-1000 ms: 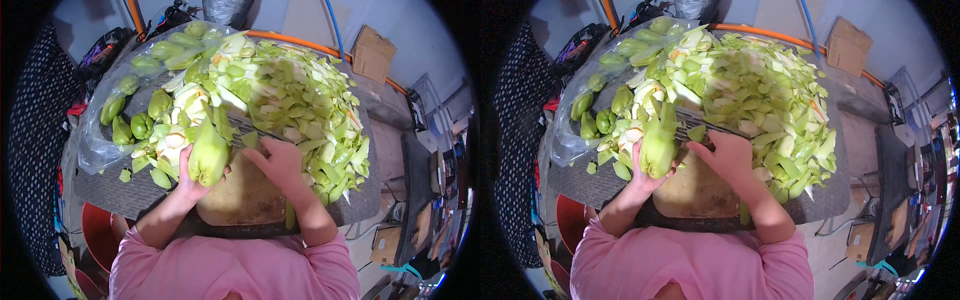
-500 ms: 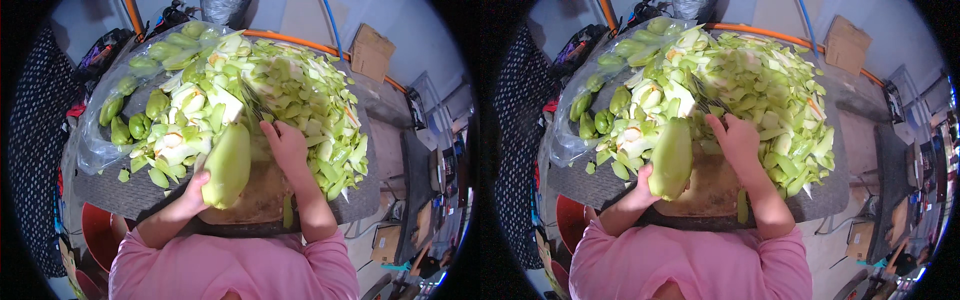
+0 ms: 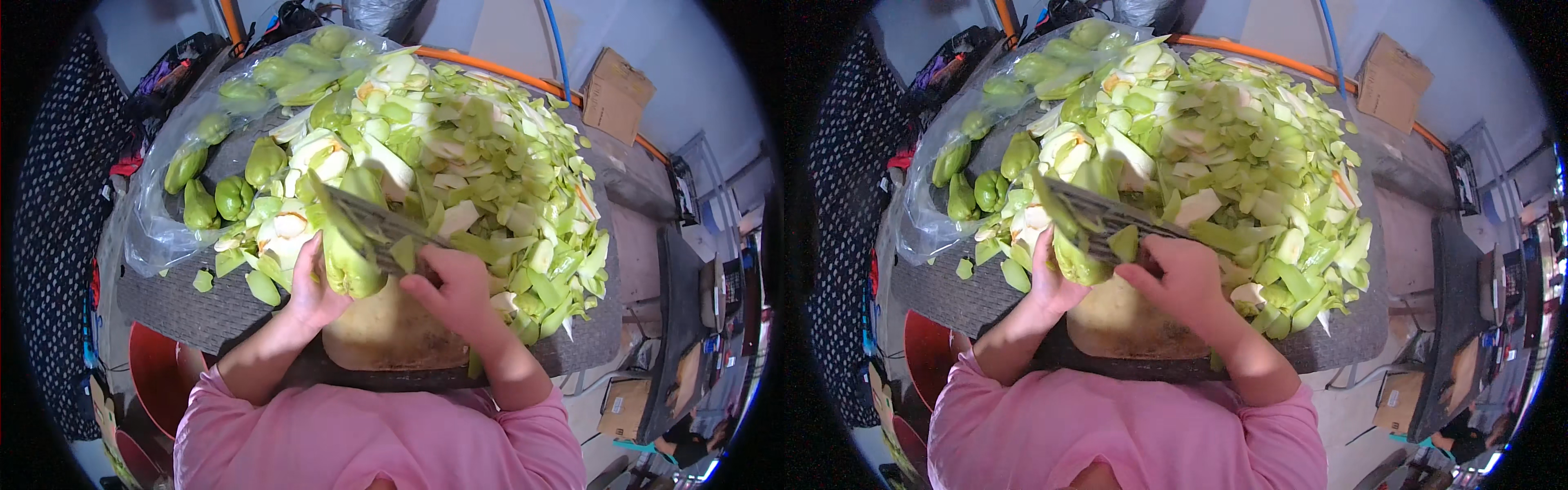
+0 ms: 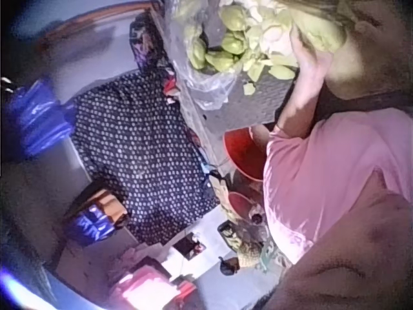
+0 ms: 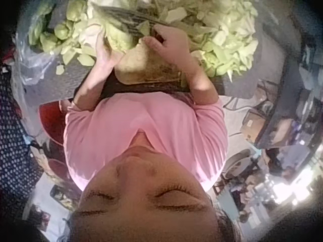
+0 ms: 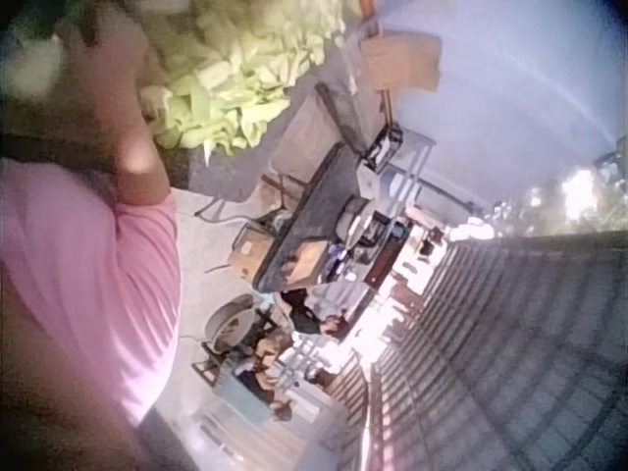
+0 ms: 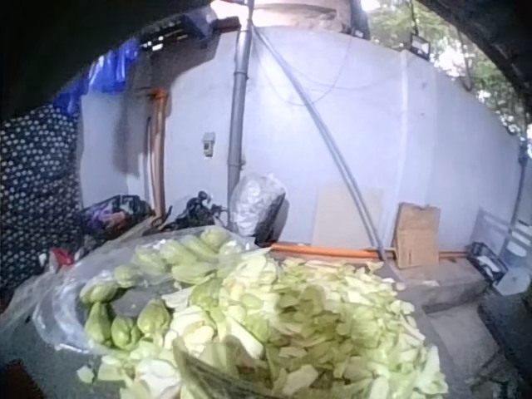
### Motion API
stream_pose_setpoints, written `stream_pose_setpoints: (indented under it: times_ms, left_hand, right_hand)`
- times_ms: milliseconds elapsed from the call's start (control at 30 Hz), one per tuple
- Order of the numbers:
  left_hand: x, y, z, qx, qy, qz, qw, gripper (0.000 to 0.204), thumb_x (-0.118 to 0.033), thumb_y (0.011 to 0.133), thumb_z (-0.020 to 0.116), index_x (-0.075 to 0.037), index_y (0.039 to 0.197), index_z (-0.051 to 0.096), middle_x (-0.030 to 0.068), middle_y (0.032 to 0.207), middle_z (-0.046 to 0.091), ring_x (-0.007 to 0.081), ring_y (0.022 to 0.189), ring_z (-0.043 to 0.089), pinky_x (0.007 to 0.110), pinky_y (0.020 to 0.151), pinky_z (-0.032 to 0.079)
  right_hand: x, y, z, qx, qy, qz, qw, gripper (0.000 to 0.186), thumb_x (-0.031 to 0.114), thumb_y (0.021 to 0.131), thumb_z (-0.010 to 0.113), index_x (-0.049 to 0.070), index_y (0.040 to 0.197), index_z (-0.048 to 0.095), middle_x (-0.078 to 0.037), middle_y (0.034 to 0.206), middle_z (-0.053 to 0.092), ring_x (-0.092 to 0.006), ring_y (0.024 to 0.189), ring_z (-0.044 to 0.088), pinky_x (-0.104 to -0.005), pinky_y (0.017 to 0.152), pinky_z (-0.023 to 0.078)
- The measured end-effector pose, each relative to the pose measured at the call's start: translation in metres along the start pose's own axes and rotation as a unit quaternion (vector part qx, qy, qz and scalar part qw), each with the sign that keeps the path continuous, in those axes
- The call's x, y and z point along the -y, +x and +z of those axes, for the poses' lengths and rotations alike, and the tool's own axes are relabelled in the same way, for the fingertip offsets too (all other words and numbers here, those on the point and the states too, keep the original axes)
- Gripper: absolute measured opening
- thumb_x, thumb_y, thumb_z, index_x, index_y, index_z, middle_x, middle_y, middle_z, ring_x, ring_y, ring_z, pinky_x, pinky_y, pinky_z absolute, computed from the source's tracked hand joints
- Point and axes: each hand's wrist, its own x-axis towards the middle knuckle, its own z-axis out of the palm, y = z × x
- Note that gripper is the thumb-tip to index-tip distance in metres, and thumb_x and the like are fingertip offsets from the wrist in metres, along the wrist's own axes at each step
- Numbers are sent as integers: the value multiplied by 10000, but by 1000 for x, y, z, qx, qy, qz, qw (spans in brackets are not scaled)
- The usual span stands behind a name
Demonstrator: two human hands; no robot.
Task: The person is peeling and slicing chayote squash with a knife on a wooden board.
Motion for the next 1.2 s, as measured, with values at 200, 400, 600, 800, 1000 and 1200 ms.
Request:
stream_pose_setpoints:
  times_ms: [200,400,600,800,1000,1200]
  left_hand:
    - [18,-3,-100,16,-100,-12,995,515,-471,894,490,-87,1235,530,138,1231,558,278,1099,553,442,962,435]
    - [-7,-11,-15,-38,-6,-47,998,563,-446,892,519,-56,1290,446,140,1235,544,251,1077,562,386,943,456]
    - [14,1,-98,-61,-45,-34,997,609,-476,867,528,-57,1298,427,140,1235,534,259,1088,553,403,948,451]
    - [17,-2,-85,-62,-39,-12,997,660,-508,836,537,-55,1301,415,139,1226,531,275,1091,549,428,939,455]
    - [17,-8,-59,-58,2,54,997,711,-541,805,547,-53,1303,403,137,1217,528,290,1093,545,454,931,460]
    - [7,-17,8,49,259,26,964,940,-708,727,486,-88,1399,269,151,1267,466,298,1008,575,413,721,551]
  right_hand:
    - [23,-6,14,29,-63,-143,987,447,516,733,669,88,666,555,-54,614,576,-249,559,577,-352,526,444]
    - [19,-15,23,-34,-58,-190,980,505,554,660,705,78,752,564,-27,577,523,-227,538,553,-342,510,420]
    - [22,-12,16,0,-101,-143,984,484,565,707,662,101,656,535,-33,586,550,-224,558,576,-338,552,448]
    - [25,-13,17,-9,-91,-173,981,492,576,707,657,105,648,530,-34,577,543,-224,552,575,-350,549,447]
    - [18,-8,16,4,-137,-158,978,491,566,717,655,103,631,519,-55,578,548,-247,560,579,-363,537,442]
    - [-17,14,3,-96,-128,30,987,487,520,743,658,60,642,534,-102,562,533,-297,554,565,-379,512,423]
